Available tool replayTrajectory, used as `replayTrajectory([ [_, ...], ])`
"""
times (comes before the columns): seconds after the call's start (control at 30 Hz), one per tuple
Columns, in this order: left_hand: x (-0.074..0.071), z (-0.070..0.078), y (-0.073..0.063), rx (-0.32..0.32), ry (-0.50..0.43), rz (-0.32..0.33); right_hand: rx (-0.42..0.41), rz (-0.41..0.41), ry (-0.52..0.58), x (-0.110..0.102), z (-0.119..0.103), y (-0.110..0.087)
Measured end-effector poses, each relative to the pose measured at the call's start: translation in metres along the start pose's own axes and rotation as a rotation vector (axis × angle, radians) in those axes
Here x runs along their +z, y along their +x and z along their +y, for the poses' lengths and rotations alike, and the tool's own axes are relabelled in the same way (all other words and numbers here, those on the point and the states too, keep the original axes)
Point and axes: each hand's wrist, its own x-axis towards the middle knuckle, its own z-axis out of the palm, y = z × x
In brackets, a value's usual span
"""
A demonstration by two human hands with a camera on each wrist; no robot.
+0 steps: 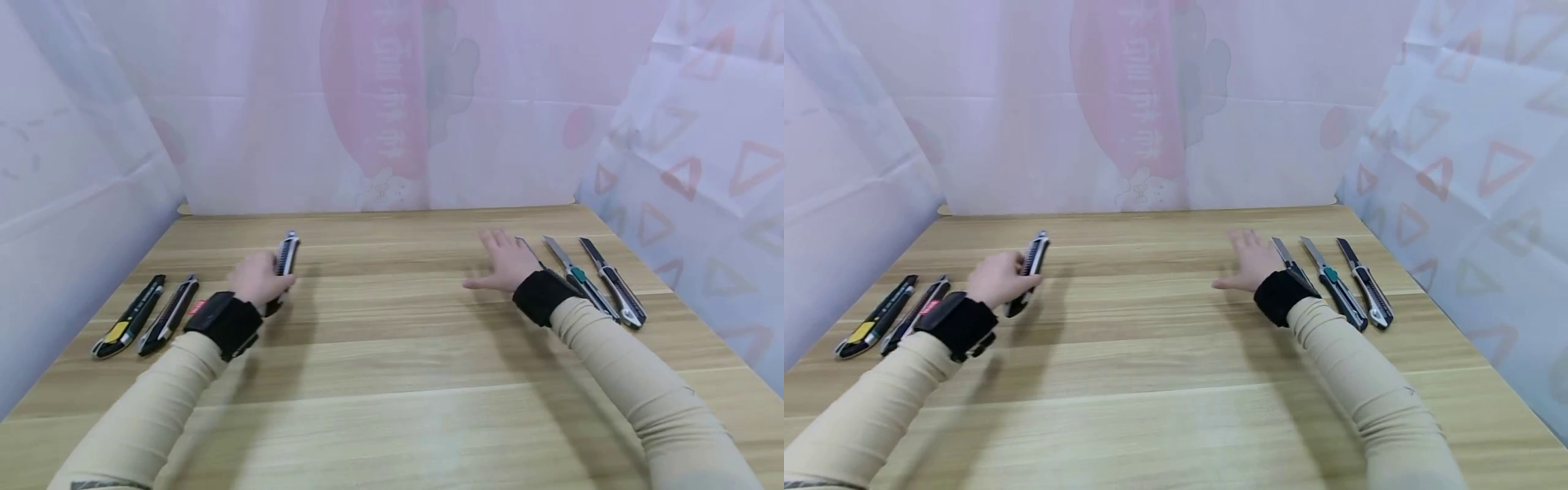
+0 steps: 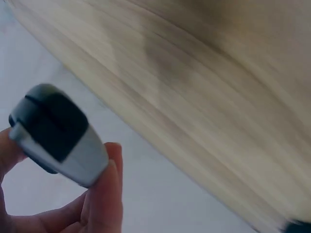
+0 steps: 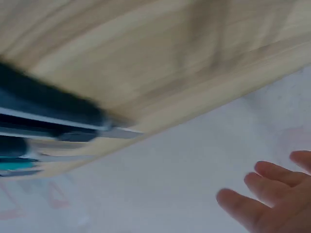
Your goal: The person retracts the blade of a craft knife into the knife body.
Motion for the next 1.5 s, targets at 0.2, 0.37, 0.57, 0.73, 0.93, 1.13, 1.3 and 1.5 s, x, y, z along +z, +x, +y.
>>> replayTrajectory([
  [0.2, -0.021, -0.055, -0.005, -0.127, 0.038, -0.059, 0.179, -0.114, 0.092, -0.011, 0.035, -0.015],
  [0.37, -0.026, -0.082, -0.009, -0.147, 0.037, -0.121, 0.243, -0.134, 0.054, -0.014, 0.053, -0.021],
  [0.57, -0.025, -0.093, -0.015, -0.170, 0.095, -0.176, 0.289, -0.145, 0.024, -0.015, 0.062, -0.022],
  [0.73, -0.026, -0.095, -0.016, -0.184, 0.135, -0.197, 0.320, -0.192, 0.037, -0.017, 0.068, -0.024],
  [0.93, -0.025, -0.096, -0.013, -0.184, 0.149, -0.191, 0.343, -0.255, 0.042, -0.018, 0.070, -0.029],
  [1.13, -0.022, -0.095, -0.010, -0.205, 0.175, -0.183, 0.365, -0.272, 0.060, -0.022, 0.067, -0.033],
  [1.3, -0.018, -0.095, -0.010, -0.211, 0.179, -0.197, 0.397, -0.283, 0.056, -0.019, 0.073, -0.032],
  [1.5, -0.017, -0.095, -0.008, -0.227, 0.201, -0.212, 0.415, -0.280, 0.079, -0.011, 0.086, -0.028],
])
